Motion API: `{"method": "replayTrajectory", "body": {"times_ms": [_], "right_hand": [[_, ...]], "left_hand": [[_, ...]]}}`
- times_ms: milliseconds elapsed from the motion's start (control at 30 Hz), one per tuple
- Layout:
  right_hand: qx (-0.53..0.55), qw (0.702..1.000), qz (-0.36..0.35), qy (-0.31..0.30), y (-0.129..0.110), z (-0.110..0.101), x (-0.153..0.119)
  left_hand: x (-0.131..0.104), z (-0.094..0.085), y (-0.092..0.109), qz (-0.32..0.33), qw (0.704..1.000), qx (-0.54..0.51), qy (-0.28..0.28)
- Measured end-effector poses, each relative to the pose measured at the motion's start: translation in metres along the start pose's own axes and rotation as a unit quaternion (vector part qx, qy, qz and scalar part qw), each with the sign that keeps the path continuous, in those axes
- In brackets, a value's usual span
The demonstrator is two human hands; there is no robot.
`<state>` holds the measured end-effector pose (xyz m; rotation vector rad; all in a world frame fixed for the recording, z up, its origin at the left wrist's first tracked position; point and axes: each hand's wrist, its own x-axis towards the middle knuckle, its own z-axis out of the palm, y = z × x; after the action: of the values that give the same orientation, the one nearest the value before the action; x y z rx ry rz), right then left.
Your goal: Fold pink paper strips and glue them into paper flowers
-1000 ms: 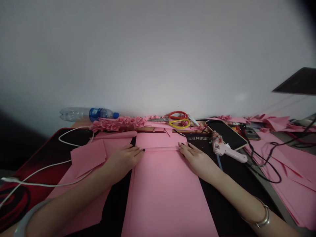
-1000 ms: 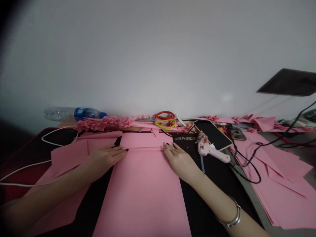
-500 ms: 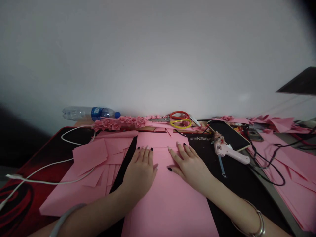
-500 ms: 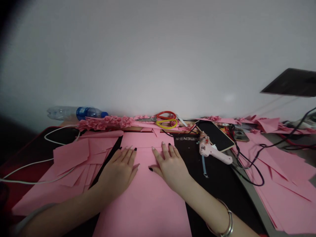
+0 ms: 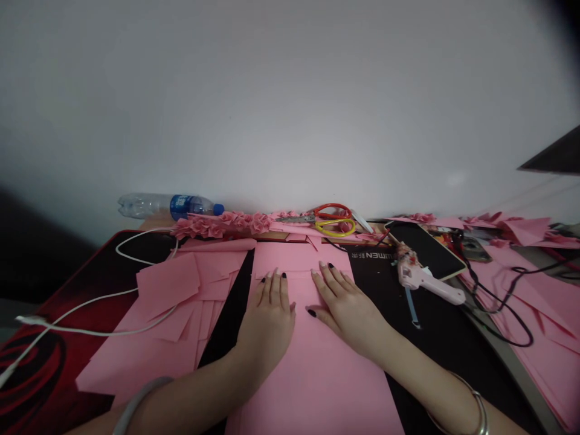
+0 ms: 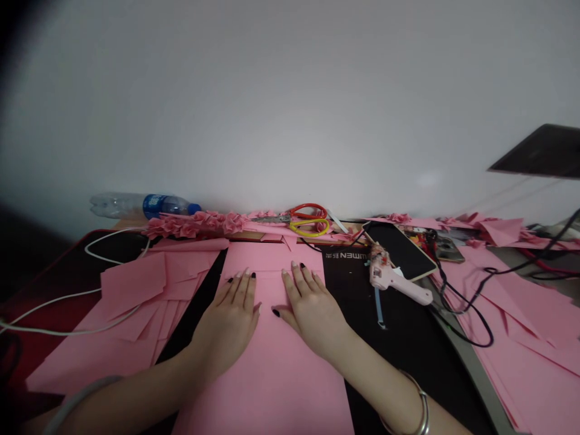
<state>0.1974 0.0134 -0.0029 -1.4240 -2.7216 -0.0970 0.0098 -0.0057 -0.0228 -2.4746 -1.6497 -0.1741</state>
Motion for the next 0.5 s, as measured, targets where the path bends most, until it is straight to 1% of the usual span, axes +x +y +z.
{"method": "replayTrajectory", "body": {"times_ms": [167, 267, 367, 500], "right_hand": [[0.03, 0.999, -0.014, -0.014, -0.016, -0.007, 0.012], [0.054, 0.998, -0.024, -0.006, -0.021, -0.006, 0.017], [0.068, 0.997, -0.02, 0.001, -0.018, -0.004, 0.015], [0.061, 0.998, 0.005, -0.001, -0.004, -0.004, 0.004]], "left_hand": [[0.006, 0.001, -0.006, 0.068, 0.995, -0.066, 0.018], [0.01, 0.002, -0.011, 0.087, 0.991, -0.094, 0.026], [0.01, 0.001, -0.015, 0.09, 0.989, -0.109, 0.037], [0.006, -0.003, -0.024, 0.078, 0.991, -0.105, 0.037]]}}
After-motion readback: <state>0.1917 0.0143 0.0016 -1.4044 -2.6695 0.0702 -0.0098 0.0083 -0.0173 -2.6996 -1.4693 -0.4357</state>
